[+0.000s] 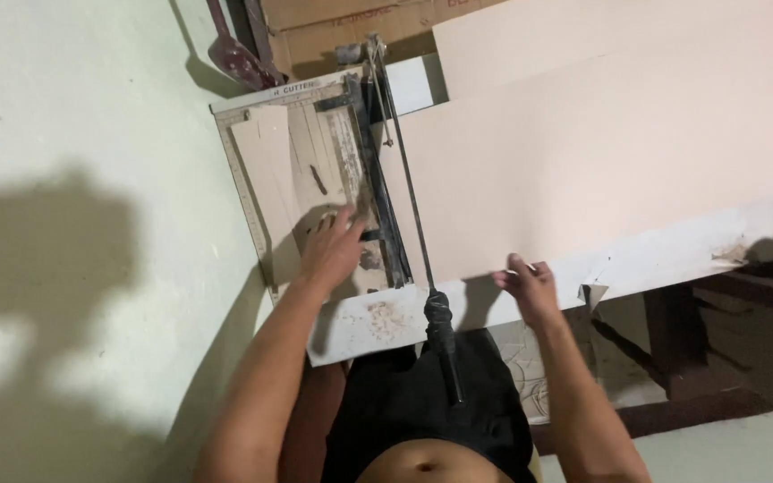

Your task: Cutting cardboard sheets into smaller pieces using a manual paper cutter.

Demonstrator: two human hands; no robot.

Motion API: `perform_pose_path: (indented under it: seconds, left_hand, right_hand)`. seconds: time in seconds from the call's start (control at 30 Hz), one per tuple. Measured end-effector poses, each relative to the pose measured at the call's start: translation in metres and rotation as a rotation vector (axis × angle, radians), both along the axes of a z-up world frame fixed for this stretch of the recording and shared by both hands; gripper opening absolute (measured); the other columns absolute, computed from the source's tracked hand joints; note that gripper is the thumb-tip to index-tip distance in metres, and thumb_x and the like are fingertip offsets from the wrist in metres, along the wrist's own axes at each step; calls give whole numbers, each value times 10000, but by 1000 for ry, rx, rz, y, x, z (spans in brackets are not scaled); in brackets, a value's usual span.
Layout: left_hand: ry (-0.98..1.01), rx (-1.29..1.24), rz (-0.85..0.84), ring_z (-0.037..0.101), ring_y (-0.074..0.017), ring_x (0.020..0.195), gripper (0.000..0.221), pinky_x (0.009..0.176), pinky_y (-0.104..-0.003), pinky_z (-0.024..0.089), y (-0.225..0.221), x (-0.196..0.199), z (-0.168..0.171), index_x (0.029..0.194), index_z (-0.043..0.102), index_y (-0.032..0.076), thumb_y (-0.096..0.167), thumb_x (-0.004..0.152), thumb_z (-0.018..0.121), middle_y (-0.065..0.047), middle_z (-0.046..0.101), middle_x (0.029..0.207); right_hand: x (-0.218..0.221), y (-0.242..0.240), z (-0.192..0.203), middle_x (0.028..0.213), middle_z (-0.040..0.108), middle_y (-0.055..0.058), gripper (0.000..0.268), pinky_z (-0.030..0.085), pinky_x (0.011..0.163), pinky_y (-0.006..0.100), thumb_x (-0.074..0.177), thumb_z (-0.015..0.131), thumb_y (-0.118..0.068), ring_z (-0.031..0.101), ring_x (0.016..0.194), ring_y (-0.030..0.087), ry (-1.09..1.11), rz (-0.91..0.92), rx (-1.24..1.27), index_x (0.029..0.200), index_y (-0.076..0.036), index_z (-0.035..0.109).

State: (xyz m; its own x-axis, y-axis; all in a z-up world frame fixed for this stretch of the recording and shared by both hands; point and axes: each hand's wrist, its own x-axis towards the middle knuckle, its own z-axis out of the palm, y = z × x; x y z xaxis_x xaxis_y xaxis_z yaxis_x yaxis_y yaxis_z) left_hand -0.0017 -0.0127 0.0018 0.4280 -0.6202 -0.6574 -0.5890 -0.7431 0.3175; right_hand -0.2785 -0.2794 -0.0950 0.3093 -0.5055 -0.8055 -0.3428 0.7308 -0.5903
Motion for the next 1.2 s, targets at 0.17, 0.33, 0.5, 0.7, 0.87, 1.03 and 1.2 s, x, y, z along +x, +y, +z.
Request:
perform_pose_path:
  seconds: [0.17, 0.33, 0.5, 0.7, 0.87, 1.03, 1.2]
  left_hand:
    - [73, -7, 222, 84, -497, 1529, 922, 1215, -644, 166, -57, -4, 10, 1654, 121, 215, 425, 959, 688, -260, 93, 1660]
    - [69, 131, 279, -82, -496, 1530, 1134, 1155, -755, 65, -83, -10, -26, 1652, -7, 188, 348, 878, 805, -304, -106, 1658]
    - [-11, 222, 255, -42, -454, 1543, 1135, 1094, -825, 160, -88, -11, -30, 1636, -14, 145, 266, 861, 807, -286, -95, 1661]
    - [-69, 349, 181, -66, -430, 1536, 1373, 1114, -803, 183, -89, -14, -65, 1605, -156, 215, 450, 742, 886, -208, -159, 1663]
    - [7, 241, 268, -55, -438, 1545, 1160, 1119, -794, 169, -93, -9, -54, 1640, 9, 161, 247, 828, 833, -261, -107, 1653]
    - [141, 61, 442, -50, -398, 1561, 1021, 1168, -661, 66, -93, -22, -32, 1655, 12, 215, 384, 934, 715, -208, -42, 1690]
    - [436, -33, 370, 413, -287, 1461, 592, 1195, -542, 321, -65, -29, -54, 1486, 503, 140, 528, 1044, 430, -100, 448, 1576]
  right_hand:
    - [34, 14, -6, 969, 614, 90, 246, 673, 790, 425, 1031, 669, -174, 745, 848, 292, -47, 149, -72, 1134, 11, 544]
    - [55, 1, -3, 860, 634, 112, 336, 644, 767, 458, 1043, 672, -301, 728, 789, 271, 75, 344, -124, 989, 31, 668]
    - [119, 23, 140, 729, 772, 84, 684, 611, 711, 404, 1054, 419, -695, 764, 599, 213, 543, 1111, -386, 1163, -98, 733]
    - [54, 143, 156, 674, 695, 263, 1028, 533, 577, 593, 932, 599, -599, 679, 625, 507, 511, 1608, -572, 1658, -147, 31]
    - [28, 144, 55, 941, 740, 272, 835, 607, 787, 603, 926, 581, -191, 745, 892, 484, 425, 1469, -597, 1621, -106, 125]
    - [54, 101, 223, 811, 760, 257, 894, 576, 675, 540, 830, 647, -465, 735, 752, 456, 305, 1180, -255, 1590, -218, 245]
    - [79, 30, 118, 881, 746, 244, 609, 527, 747, 495, 926, 555, -599, 725, 822, 403, 253, 897, -298, 1134, -42, 688]
